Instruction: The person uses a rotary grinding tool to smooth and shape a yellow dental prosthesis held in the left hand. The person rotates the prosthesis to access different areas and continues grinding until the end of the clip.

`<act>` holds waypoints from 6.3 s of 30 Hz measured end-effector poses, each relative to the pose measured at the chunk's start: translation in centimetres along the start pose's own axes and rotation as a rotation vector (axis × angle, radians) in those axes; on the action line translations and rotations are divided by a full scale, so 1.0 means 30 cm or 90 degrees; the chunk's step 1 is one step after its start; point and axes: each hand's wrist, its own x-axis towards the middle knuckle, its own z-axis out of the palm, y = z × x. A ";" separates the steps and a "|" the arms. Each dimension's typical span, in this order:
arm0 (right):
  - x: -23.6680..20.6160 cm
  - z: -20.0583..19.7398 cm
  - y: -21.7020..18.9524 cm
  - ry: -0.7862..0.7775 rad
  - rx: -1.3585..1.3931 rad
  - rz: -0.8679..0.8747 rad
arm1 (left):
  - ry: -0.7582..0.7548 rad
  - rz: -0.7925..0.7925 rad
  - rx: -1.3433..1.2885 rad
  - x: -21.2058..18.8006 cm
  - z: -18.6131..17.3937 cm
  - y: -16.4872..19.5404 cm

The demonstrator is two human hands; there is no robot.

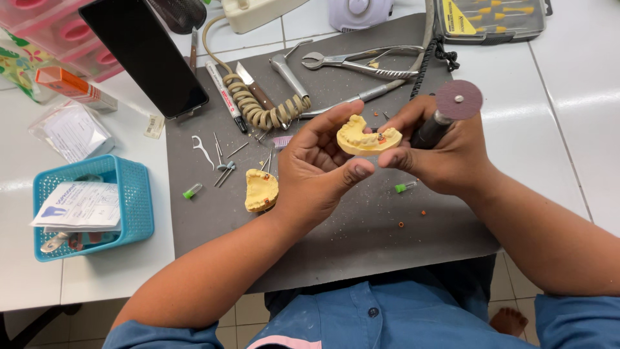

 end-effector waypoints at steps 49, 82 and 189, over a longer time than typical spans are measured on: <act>0.011 -0.015 0.022 0.005 -0.551 -0.003 | 0.022 -0.011 0.017 -0.043 -0.115 -0.070; 0.009 0.020 0.022 -0.098 -0.536 0.120 | 0.000 0.004 0.107 -0.053 -0.131 -0.053; 0.034 0.061 0.001 -0.096 -0.554 0.183 | -0.006 0.004 0.076 -0.055 -0.152 -0.042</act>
